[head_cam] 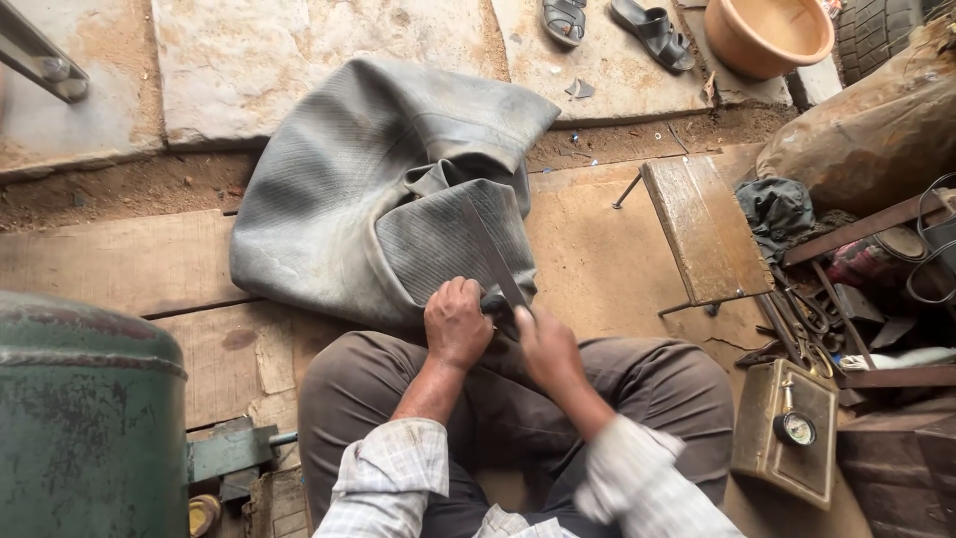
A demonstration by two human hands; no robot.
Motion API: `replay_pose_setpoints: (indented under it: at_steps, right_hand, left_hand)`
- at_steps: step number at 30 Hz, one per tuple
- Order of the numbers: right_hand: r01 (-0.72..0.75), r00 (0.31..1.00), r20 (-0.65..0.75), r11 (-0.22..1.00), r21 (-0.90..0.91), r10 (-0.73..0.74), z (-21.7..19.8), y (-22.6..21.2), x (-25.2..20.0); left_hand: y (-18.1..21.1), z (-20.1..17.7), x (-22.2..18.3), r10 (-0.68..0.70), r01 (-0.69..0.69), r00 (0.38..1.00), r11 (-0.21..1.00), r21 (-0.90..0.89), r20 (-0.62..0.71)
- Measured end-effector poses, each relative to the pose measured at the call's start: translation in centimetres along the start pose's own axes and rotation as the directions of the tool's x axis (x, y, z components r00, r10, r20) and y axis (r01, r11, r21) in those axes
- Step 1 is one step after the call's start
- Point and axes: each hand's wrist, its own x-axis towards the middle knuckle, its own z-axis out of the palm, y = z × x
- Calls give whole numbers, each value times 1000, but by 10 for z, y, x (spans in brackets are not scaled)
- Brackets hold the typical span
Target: Filing the surface of a rubber inner tube near the valve to prepare it for patching.
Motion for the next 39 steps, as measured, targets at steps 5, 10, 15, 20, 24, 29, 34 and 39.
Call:
replay_pose_setpoints:
  at_steps: [5,10,15,20,24,29,34,39]
  right_hand:
    - [-159,977,162,980,118,139,-34,44,-81]
    - [-67,991,129,980,188,43,-11,26,-65]
    - [179,984,-15,984,19,-178,32,27,18]
    - [25,997,65,990,135,-34,-18,3,-23]
    - [-222,962,214,945,242,172,-36,39,-81]
    - [-78,984,171,987,137,54,-12,20,-51]
    - [48,995,87,998,29,-50,1,-3,13]
    - [169,985,27,985,27,-170,-20,26,-26]
  left_hand:
    - [1,4,2,-80,79,996,997,11,38]
    - [0,6,0,-68,68,997,997,21,34]
    - [3,1,-1,-28,28,1000,999,38,5]
    - [7,-8,2,-13,12,999,1000,-14,-43]
    - [3,3,1,-33,33,999,999,-28,-31]
    - [1,3,0,-23,24,998,999,27,-50]
    - [5,-1,1,3,-3,999,1000,16,-41]
    - [3,-1,1,-26,26,999,1000,12,-34]
